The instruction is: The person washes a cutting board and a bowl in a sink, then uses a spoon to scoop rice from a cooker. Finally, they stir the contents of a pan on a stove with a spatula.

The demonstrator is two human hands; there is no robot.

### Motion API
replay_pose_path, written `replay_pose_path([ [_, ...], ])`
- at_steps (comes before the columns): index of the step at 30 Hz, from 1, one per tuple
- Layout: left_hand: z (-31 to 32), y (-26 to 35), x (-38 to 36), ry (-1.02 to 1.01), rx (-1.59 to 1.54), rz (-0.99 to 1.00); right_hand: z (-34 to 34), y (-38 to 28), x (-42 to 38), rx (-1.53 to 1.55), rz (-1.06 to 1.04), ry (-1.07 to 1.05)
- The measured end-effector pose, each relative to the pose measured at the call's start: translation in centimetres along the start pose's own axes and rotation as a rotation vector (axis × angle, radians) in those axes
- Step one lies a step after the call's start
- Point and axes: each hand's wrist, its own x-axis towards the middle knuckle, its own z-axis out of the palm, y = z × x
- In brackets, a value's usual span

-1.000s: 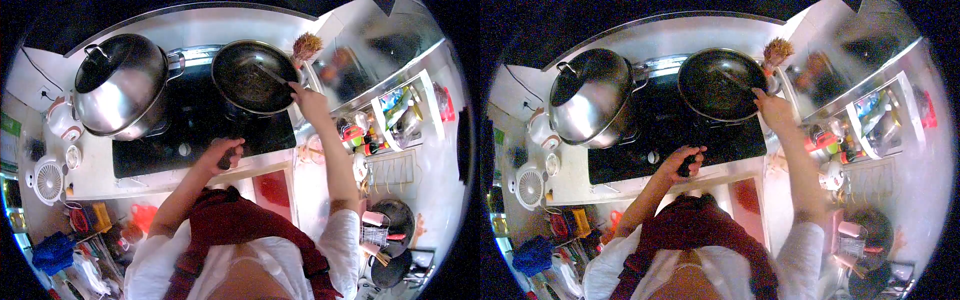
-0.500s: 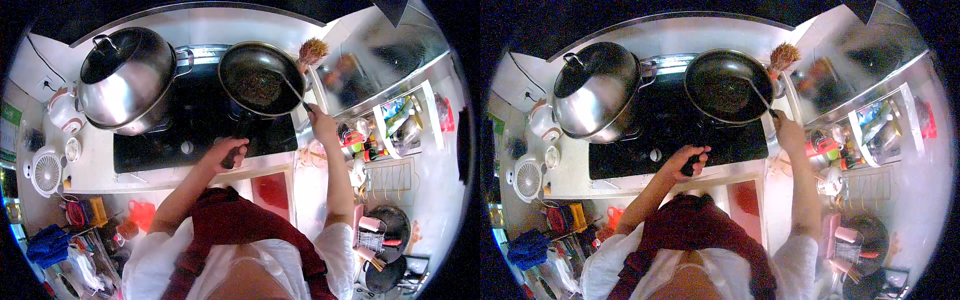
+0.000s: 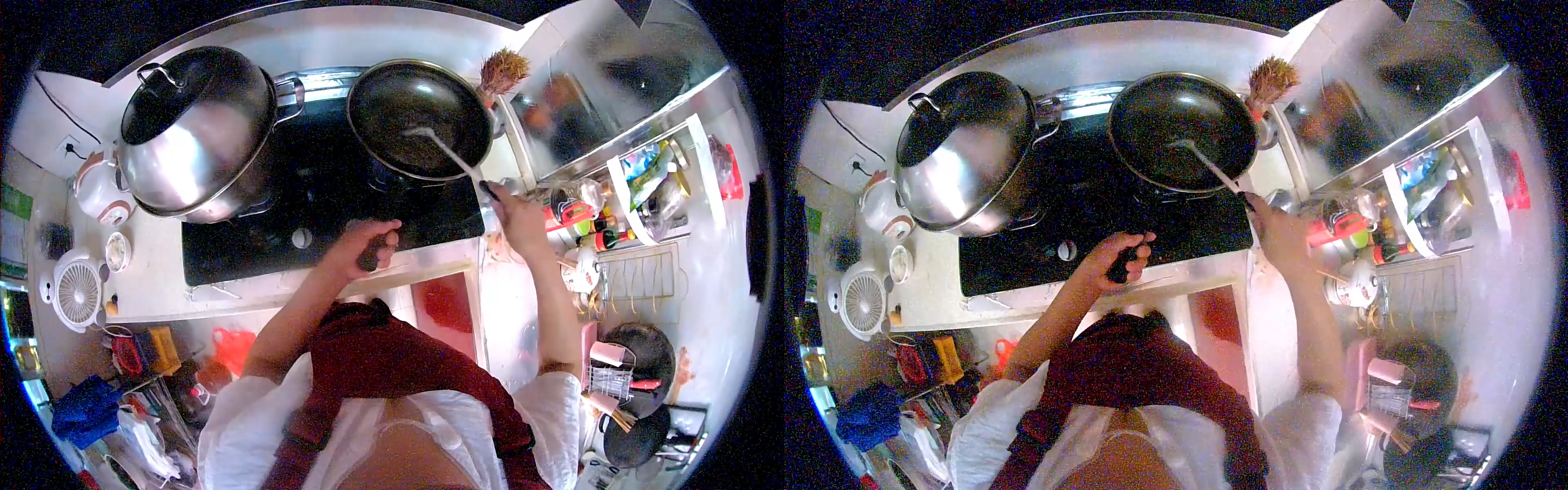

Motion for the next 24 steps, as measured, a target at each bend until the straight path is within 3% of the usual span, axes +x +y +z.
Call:
replay_pose_path([
  [8, 0.0, -0.2, 0.1, 0.048, -0.011, 0.027, -0.6, 0.2, -0.4, -0.018, -0.027, 0.162],
  [13, 0.2, -0.1, -0.1, 0.056, 0.008, 0.038, -3.3, 1.3, -1.3, -0.070, 0.067, 0.003],
  [14, 0.3, 0.0, -0.2, 0.070, 0.007, 0.043, -4.7, 1.4, -2.1, 0.016, -0.028, 0.152],
  [15, 0.4, 0.0, -0.2, 0.083, 0.006, 0.049, -6.4, 1.2, -2.8, 0.015, -0.028, 0.149],
  [18, 0.0, 0.0, 0.1, 0.039, 0.019, 0.048, -10.3, 0.4, -3.9, -0.147, 0.081, -0.056],
  [21, -2.3, -0.4, 1.2, 0.060, 0.186, 0.053, -8.3, 0.8, -2.5, -0.185, 0.048, -0.075],
  [22, -2.1, -0.3, 1.2, 0.056, 0.196, 0.053, -7.3, 0.7, -1.7, -0.101, -0.033, 0.024],
  [24, -1.7, -0.3, 0.9, -0.008, 0.016, 0.032, -7.5, 0.4, -0.8, -0.076, 0.021, -0.002],
])
